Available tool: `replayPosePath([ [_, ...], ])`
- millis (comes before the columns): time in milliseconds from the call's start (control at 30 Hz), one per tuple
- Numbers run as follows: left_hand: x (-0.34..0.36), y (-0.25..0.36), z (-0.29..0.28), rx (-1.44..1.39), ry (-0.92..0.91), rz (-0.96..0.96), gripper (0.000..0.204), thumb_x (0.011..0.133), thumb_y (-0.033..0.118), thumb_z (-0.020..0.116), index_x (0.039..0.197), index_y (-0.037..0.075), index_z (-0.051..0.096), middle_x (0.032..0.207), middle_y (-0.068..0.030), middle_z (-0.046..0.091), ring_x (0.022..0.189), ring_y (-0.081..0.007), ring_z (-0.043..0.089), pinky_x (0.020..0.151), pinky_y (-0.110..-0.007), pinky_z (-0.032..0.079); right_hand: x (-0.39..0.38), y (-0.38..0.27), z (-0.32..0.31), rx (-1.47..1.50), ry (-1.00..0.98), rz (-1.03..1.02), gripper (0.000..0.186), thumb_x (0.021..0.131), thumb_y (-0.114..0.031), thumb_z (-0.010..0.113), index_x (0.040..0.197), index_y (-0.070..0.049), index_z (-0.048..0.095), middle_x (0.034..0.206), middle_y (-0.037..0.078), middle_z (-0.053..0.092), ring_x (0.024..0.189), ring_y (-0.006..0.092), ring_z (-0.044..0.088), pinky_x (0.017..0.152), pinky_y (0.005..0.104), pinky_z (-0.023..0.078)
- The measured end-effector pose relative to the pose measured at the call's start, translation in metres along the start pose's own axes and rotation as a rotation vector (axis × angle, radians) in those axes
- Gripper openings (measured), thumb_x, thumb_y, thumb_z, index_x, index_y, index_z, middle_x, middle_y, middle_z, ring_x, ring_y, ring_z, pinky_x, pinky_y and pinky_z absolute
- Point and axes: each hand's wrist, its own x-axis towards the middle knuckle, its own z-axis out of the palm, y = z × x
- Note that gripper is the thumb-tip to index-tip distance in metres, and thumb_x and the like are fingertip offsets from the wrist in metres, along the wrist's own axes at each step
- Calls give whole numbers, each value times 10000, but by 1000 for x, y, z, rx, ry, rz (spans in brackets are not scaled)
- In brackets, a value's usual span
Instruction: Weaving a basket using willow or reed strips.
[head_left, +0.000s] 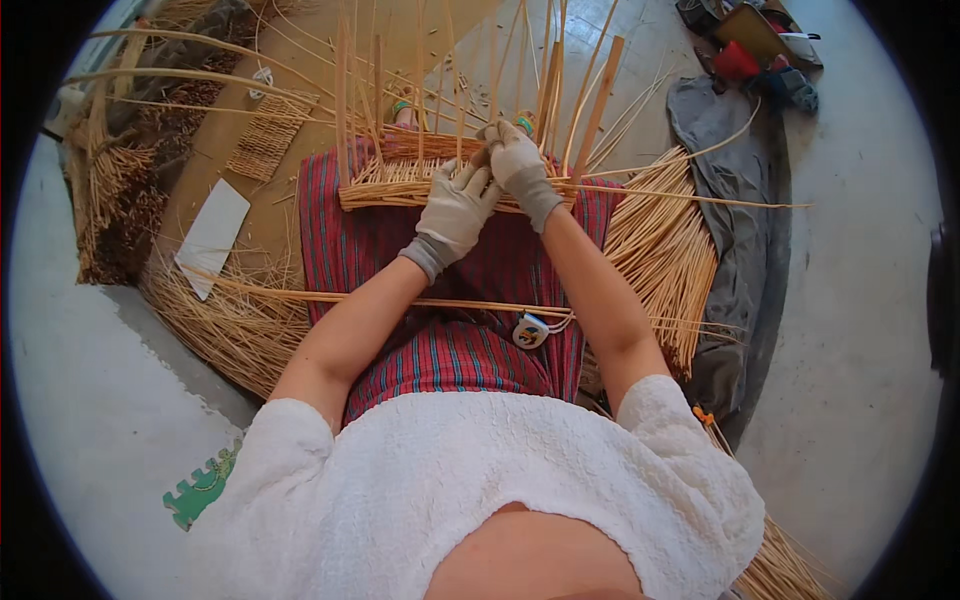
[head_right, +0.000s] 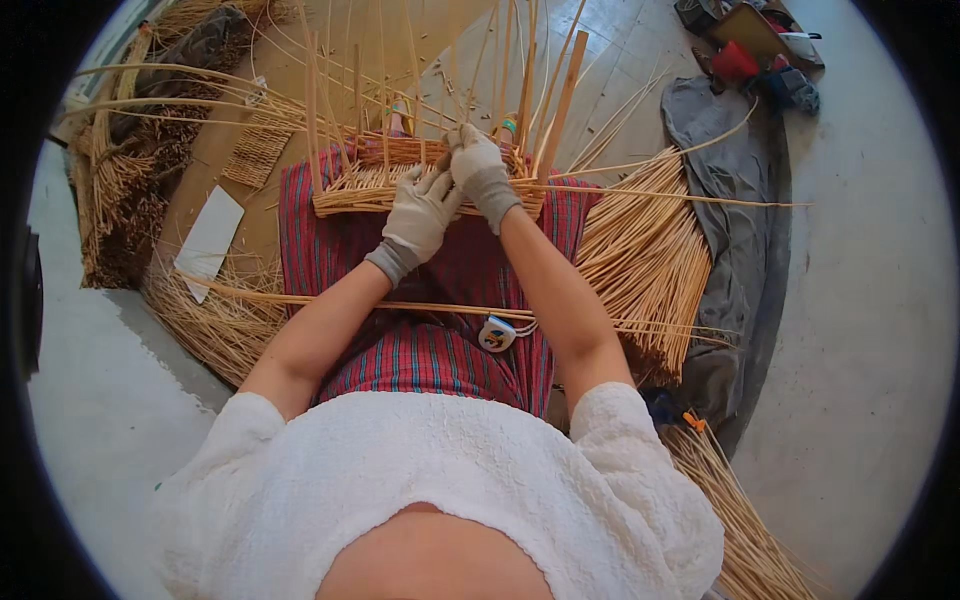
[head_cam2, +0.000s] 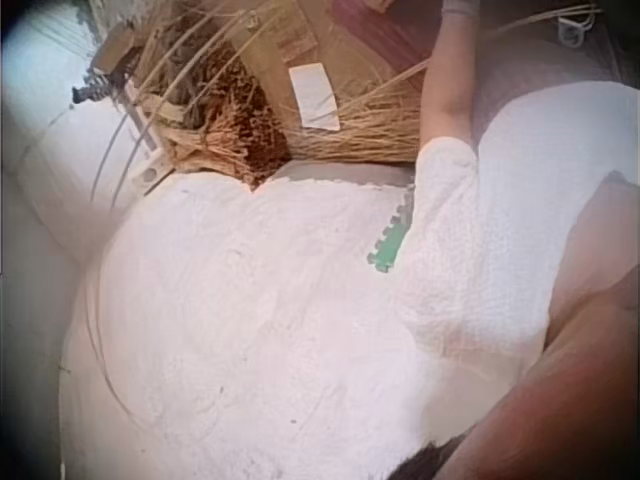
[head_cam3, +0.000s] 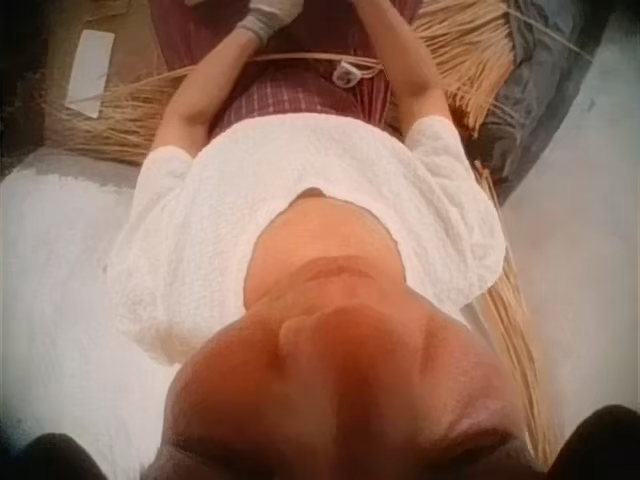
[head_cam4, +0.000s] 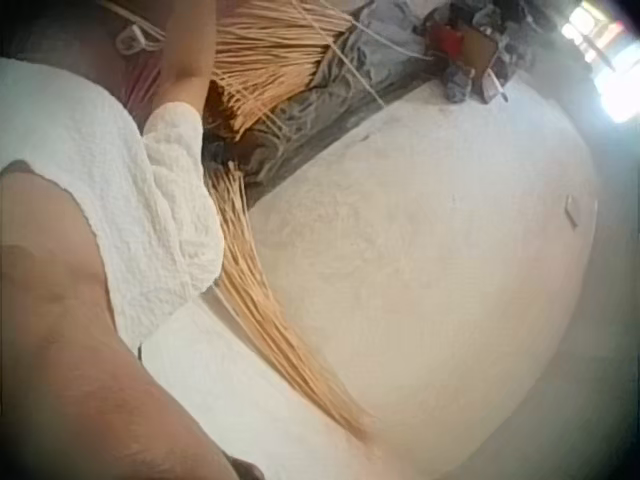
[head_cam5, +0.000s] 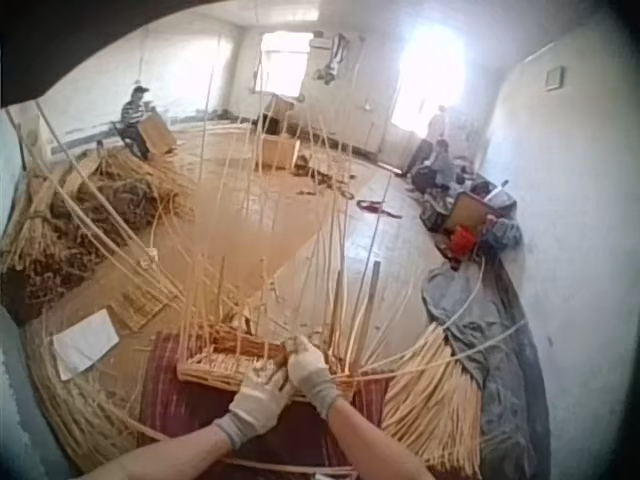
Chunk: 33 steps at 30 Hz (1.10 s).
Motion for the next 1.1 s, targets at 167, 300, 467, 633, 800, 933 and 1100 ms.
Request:
replayPosePath([
  [167,-5,-3,1,-77,-36,-74,400,820,197,649,1211,114,625,1232,-85,609,1206,-246,561,1051,-456,358,16,8,21,46,69,152,340,992,-295,466,903,-73,708,887,183,712,860,345,684,784,414,526],
  [300,-3,-9,5,-99,54,-91,416,786,203,693,1188,118,636,1172,-64,614,1134,-235,578,1017,-448,379,25,-10,23,-171,140,239,340,970,-264,446,927,-74,724,1050,245,695,991,406,656,865,488,508],
  [467,-7,-21,-11,-229,30,-49,435,794,238,721,1210,133,649,1148,-60,610,1165,-241,565,1032,-471,385,8,-4,5,0,194,-191,359,951,-215,608,1291,-100,611,1106,197,680,1018,256,673,848,350,520],
  [633,-60,-67,-46,3,12,-173,601,826,178,690,1408,245,558,1219,-34,602,1176,-237,573,1104,-452,359,10,-29,-121,-241,888,-569,553,935,-439,647,1311,-42,563,1106,104,594,963,207,596,801,314,504],
  [800,-73,-70,-15,-160,-49,-86,577,821,128,697,1380,217,586,1188,-14,621,1136,-218,597,1040,-435,403,57,35,-140,379,195,-11,746,859,-771,547,956,-41,666,693,53,572,607,167,546,547,300,451],
  [933,-71,-68,-14,-118,2,-101,550,829,86,657,1363,203,601,1158,-7,653,1108,-215,621,974,-417,428,52,32,-101,533,480,2,750,851,-822,485,655,-100,545,546,-3,461,471,133,439,458,311,339],
  [1100,-68,-68,-11,-84,21,-141,531,843,75,599,1357,207,605,1173,-19,669,1107,-212,630,982,-409,425,56,25,-87,471,553,-30,751,884,-798,459,635,-92,522,557,0,476,473,133,448,449,310,325],
])
